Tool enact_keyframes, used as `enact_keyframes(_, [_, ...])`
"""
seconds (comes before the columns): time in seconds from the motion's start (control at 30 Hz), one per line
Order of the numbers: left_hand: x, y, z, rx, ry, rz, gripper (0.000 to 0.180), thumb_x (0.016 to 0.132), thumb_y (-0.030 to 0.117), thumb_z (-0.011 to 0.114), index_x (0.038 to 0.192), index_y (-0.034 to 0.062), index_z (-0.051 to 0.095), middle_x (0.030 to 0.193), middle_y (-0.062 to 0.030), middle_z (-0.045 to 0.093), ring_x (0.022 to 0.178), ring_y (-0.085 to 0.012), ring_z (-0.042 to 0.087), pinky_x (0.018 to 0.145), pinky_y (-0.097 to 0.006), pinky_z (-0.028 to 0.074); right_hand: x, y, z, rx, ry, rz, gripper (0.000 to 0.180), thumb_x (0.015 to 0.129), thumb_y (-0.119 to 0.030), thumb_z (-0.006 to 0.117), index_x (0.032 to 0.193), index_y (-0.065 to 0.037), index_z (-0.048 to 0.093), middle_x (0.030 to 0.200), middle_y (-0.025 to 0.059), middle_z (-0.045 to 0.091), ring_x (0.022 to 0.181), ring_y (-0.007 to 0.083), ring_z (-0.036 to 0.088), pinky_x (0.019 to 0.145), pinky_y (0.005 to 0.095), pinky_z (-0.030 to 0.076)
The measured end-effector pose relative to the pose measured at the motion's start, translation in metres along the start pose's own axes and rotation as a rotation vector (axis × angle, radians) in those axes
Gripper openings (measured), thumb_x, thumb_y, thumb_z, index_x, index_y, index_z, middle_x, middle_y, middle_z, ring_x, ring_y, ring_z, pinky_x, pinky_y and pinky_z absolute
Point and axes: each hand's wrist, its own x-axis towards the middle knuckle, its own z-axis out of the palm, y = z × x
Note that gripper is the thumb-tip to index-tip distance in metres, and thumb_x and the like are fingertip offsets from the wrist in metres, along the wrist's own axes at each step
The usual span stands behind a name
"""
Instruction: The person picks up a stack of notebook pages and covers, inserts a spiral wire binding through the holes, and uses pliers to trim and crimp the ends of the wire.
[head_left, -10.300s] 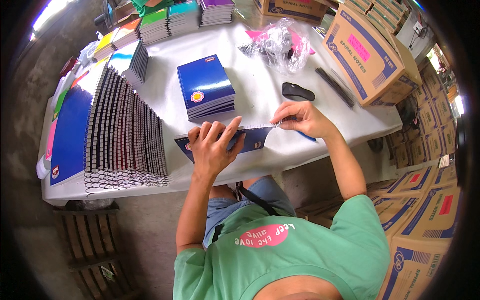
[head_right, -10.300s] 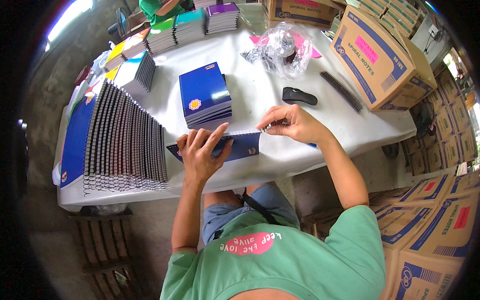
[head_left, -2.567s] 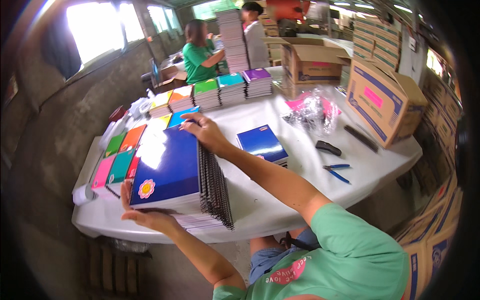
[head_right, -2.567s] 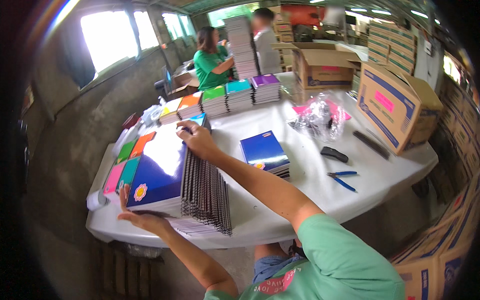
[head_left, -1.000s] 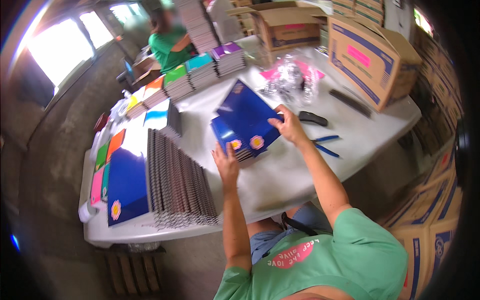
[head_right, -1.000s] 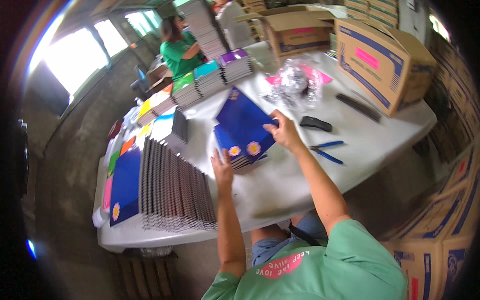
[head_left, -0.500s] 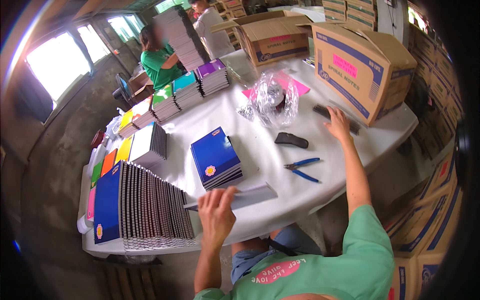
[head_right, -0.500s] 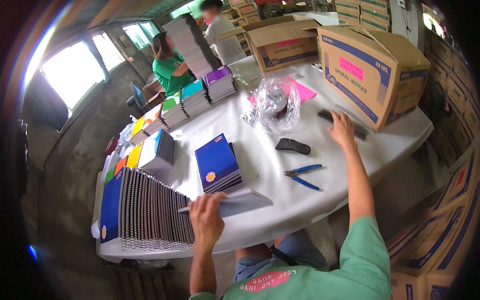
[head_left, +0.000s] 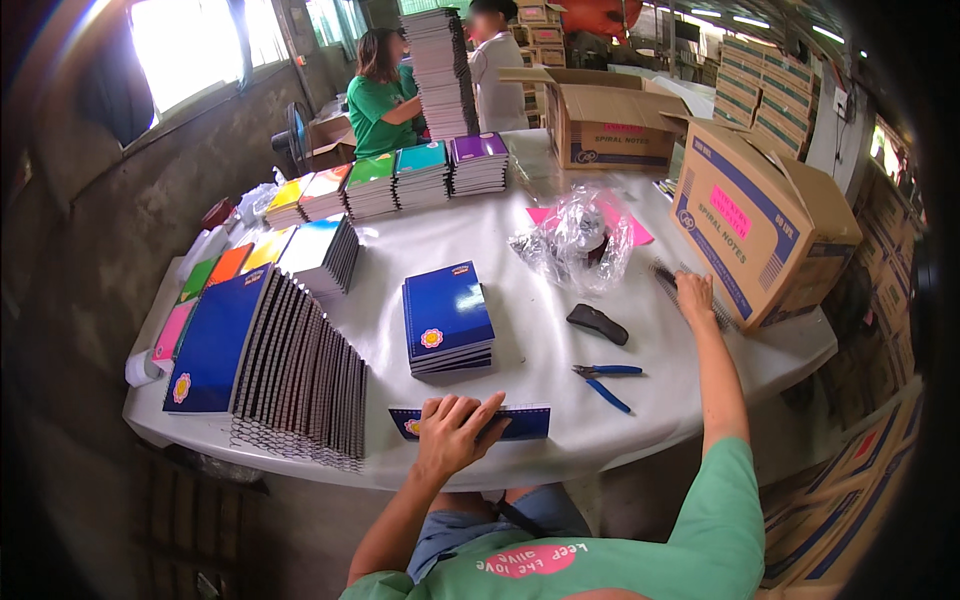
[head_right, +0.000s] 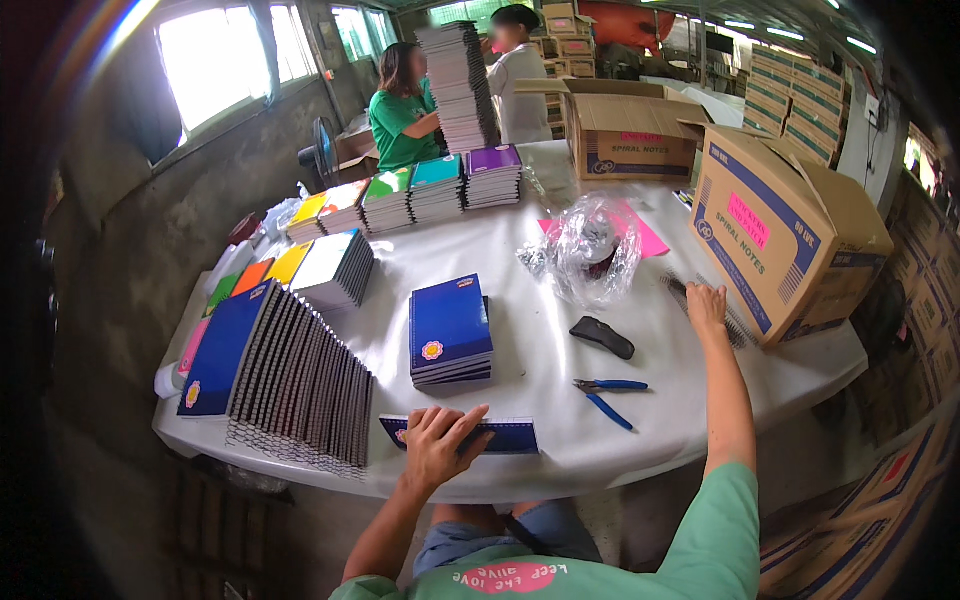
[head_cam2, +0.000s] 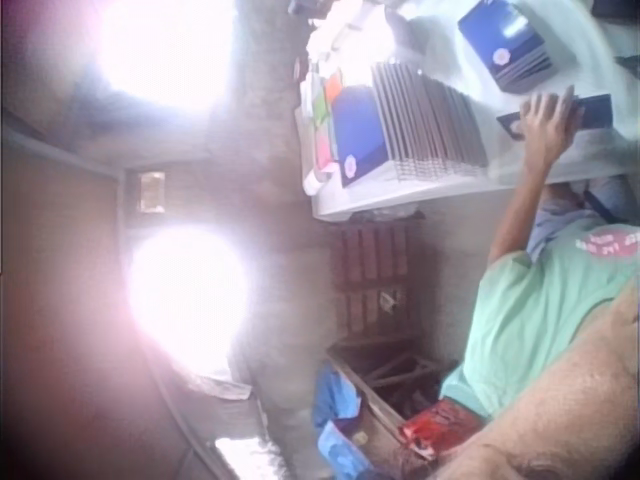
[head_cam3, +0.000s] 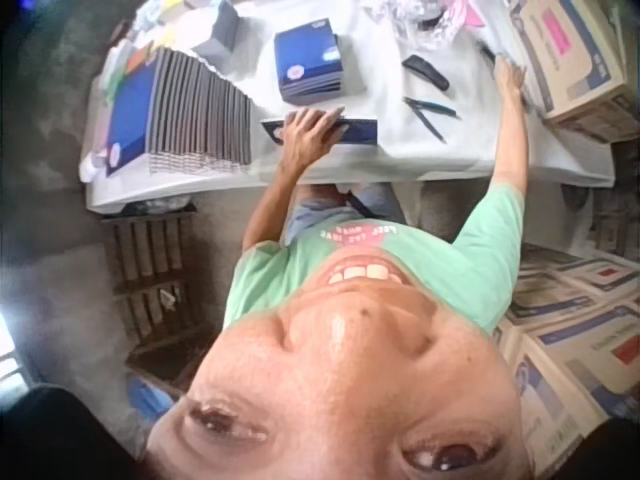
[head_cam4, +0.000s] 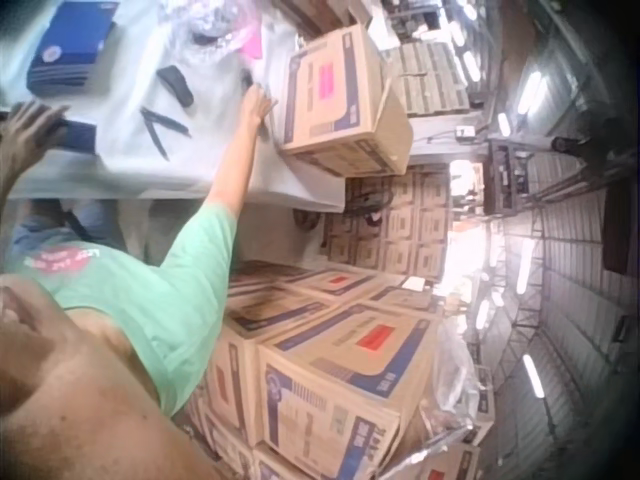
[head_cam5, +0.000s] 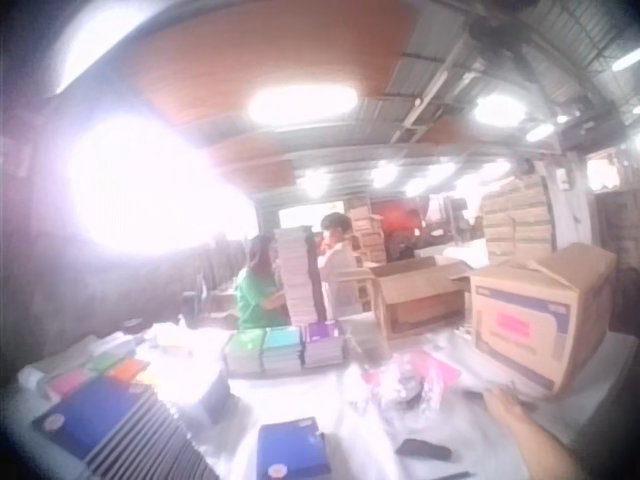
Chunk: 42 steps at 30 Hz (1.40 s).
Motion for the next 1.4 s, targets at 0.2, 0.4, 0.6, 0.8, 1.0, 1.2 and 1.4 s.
enact_keyframes(0.2, [0.016, -0.007, 0.001, -0.08, 0.058, 0.016, 0.034, 0.069, 0.021, 0.076, 0.102, 0.0174, 0.067, 0.067, 0.0039, 0.05, 0.063, -0.0123, 0.049, 0.064, -0.028, 0.032, 0.006, 0.01, -0.034, 0.006, 0.209, -0.078, 0.041, 0.083, -0.002, 0.046, 0.122, -0.011, 0.052, 0.094, 0.014, 0.055, 0.091, 0.0296, 0.057, 0.082, 0.0414, 0.044])
enact_keyframes(0.4, [0.002, -0.02, 0.007, -0.056, 0.053, 0.006, 0.034, 0.07, 0.022, 0.074, 0.102, 0.0181, 0.066, 0.07, 0.0037, 0.049, 0.067, -0.0127, 0.049, 0.074, -0.029, 0.032, -0.058, -0.072, -0.166, 0.815, 0.072, -0.18, 0.038, 0.089, -0.009, 0.051, 0.127, -0.011, 0.051, 0.106, 0.0158, 0.055, 0.094, 0.0264, 0.056, 0.082, 0.0359, 0.045])
enact_keyframes(0.6, [-0.007, -0.014, 0.014, -0.014, 0.152, -0.045, 0.039, 0.066, 0.022, 0.075, 0.104, 0.0208, 0.067, 0.079, 0.0024, 0.053, 0.08, -0.0145, 0.053, 0.1, -0.039, 0.027, -0.146, -0.154, -0.221, 1.276, -0.303, -0.336, 0.017, 0.086, -0.008, 0.06, 0.101, -0.006, 0.067, 0.094, 0.0087, 0.063, 0.077, 0.0166, 0.059, 0.072, 0.0288, 0.046])
enact_keyframes(0.8, [-0.006, -0.013, 0.02, 0.002, 0.179, -0.067, 0.037, 0.066, 0.024, 0.075, 0.102, 0.022, 0.068, 0.076, 0.003, 0.05, 0.08, -0.0142, 0.054, 0.107, -0.042, 0.021, -0.146, -0.169, -0.197, 1.302, -0.232, -0.445, 0.016, 0.085, -0.004, 0.059, 0.099, -0.005, 0.066, 0.087, 0.0069, 0.062, 0.075, 0.0151, 0.059, 0.069, 0.0266, 0.046])
enact_keyframes(1.0, [-0.006, -0.013, 0.021, -0.043, 0.186, -0.081, 0.037, 0.064, 0.025, 0.077, 0.1, 0.0224, 0.068, 0.074, 0.0035, 0.05, 0.079, -0.0134, 0.053, 0.11, -0.042, 0.018, -0.138, -0.158, -0.19, 1.512, -0.667, -0.507, 0.024, 0.087, -0.001, 0.053, 0.108, -0.005, 0.063, 0.079, 0.0033, 0.057, 0.07, 0.011, 0.054, 0.065, 0.0246, 0.043])
enact_keyframes(1.2, [-0.004, -0.01, 0.023, -0.007, 0.205, -0.12, 0.031, 0.065, 0.027, 0.076, 0.095, 0.0222, 0.069, 0.074, 0.0039, 0.049, 0.083, -0.0127, 0.054, 0.112, -0.046, 0.009, -0.133, -0.156, -0.197, 1.486, -0.854, -0.509, 0.029, 0.09, -0.008, 0.052, 0.119, -0.007, 0.056, 0.074, 0.002, 0.05, 0.065, 0.0086, 0.048, 0.06, 0.023, 0.041])
enact_keyframes(1.4, [-0.008, -0.005, 0.027, 0.054, 0.175, -0.163, 0.037, 0.068, 0.033, 0.074, 0.102, 0.0192, 0.065, 0.082, 0.0012, 0.051, 0.106, -0.018, 0.052, 0.111, -0.052, -0.005, -0.143, -0.172, -0.216, 1.367, -0.457, -0.478, 0.032, 0.084, -0.012, 0.062, 0.115, -0.004, 0.054, 0.085, 0.0056, 0.054, 0.072, 0.0138, 0.055, 0.064, 0.0266, 0.045])
